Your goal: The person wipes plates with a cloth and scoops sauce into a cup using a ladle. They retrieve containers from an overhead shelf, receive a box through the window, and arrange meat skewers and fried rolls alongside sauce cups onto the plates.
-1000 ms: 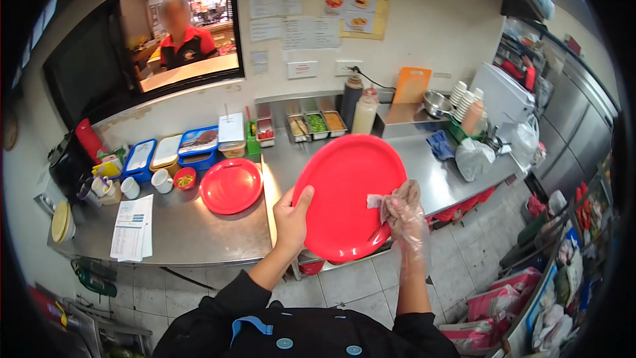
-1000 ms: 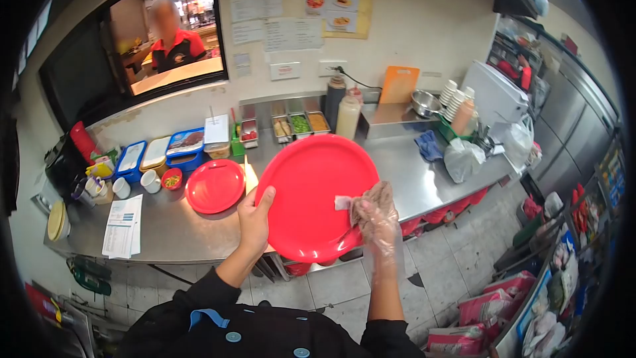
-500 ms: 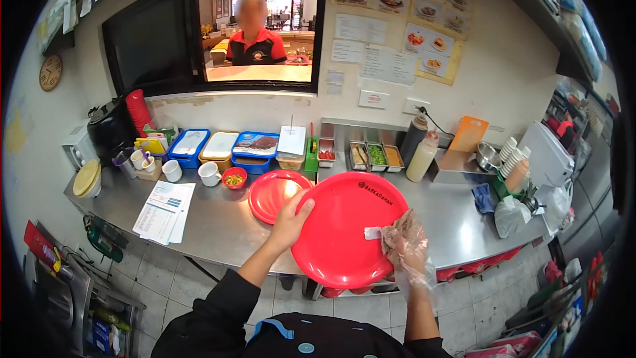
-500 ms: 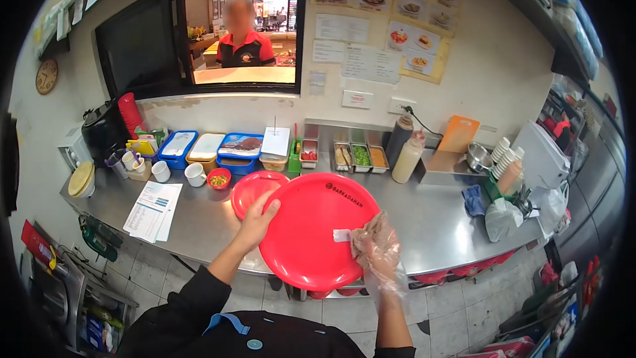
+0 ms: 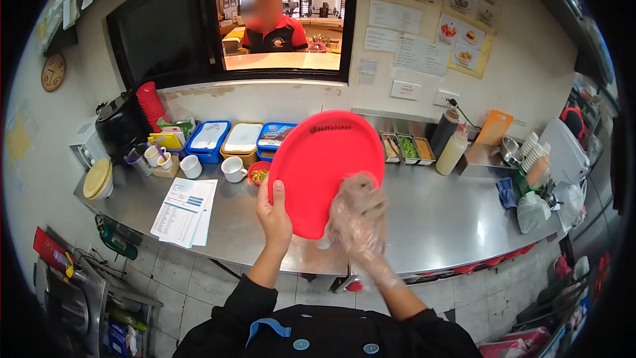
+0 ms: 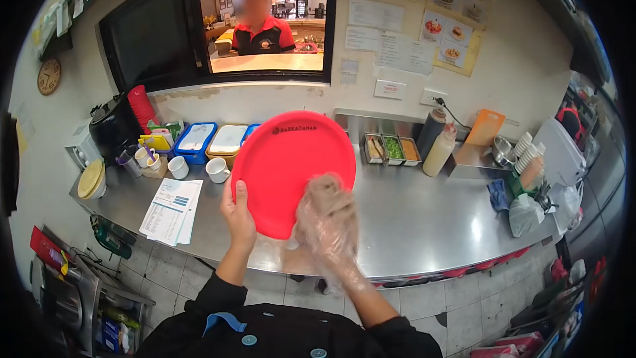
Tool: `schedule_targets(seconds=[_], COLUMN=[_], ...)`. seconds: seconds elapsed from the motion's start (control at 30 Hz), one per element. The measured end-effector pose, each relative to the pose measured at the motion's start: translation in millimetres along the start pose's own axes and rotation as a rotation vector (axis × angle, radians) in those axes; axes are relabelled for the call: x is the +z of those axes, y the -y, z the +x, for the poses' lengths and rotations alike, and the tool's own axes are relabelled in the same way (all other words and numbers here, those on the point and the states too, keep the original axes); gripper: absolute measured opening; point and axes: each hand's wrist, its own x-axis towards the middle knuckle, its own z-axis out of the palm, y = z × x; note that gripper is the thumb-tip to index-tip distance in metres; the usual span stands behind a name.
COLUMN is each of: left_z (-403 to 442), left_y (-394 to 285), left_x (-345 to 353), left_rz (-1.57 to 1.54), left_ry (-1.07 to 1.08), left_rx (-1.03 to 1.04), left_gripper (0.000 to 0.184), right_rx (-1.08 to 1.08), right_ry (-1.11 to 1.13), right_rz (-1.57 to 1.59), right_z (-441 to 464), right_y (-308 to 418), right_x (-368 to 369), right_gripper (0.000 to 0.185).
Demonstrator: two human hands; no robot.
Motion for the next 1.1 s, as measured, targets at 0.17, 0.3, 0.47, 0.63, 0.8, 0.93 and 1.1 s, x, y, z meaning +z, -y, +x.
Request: schedule_targets(seconds=[0.17,0.3,0.47,0.63,0.8,0.93,1.1], left_z=[-11,19,26,16,-9,-18,-76], left_y=[31,18,16,35,85,119,167], left_x=[-22,-37,-70,-104,-112,-158,-244], left_rz=[0.182,0.099,0.094,-0.012,0.034,0.163,0.682], left_ry=[0.082,-0.06,-0.084,0.119,0.073,-0.095,-0.13], left_rx=[0.02,0.014,-0.03,-0.41,-0.597,-0.556,-0.56], left_gripper=[0.041,0.04,0.035,0.027,0.017,0.018,0.018], right_rx=[-0.134,-0.307,-0.018,0.32,0.333,0.391,0.873], right_ry=[-0.293,-0.291,-0.454,0.117,0.397,0.466,0.795], right_rz=[0.36,0.904,0.934,2.08,2.164,2.609,2.303], right_z=[47,22,29,41,-4,-56,-80], right_y=[24,64,1,-50,53,59,58], right_x=[-5,-8,87,124,131,82,122], right_gripper=[0.048,0.045,0.041,0.04,0.042,0.041,0.036])
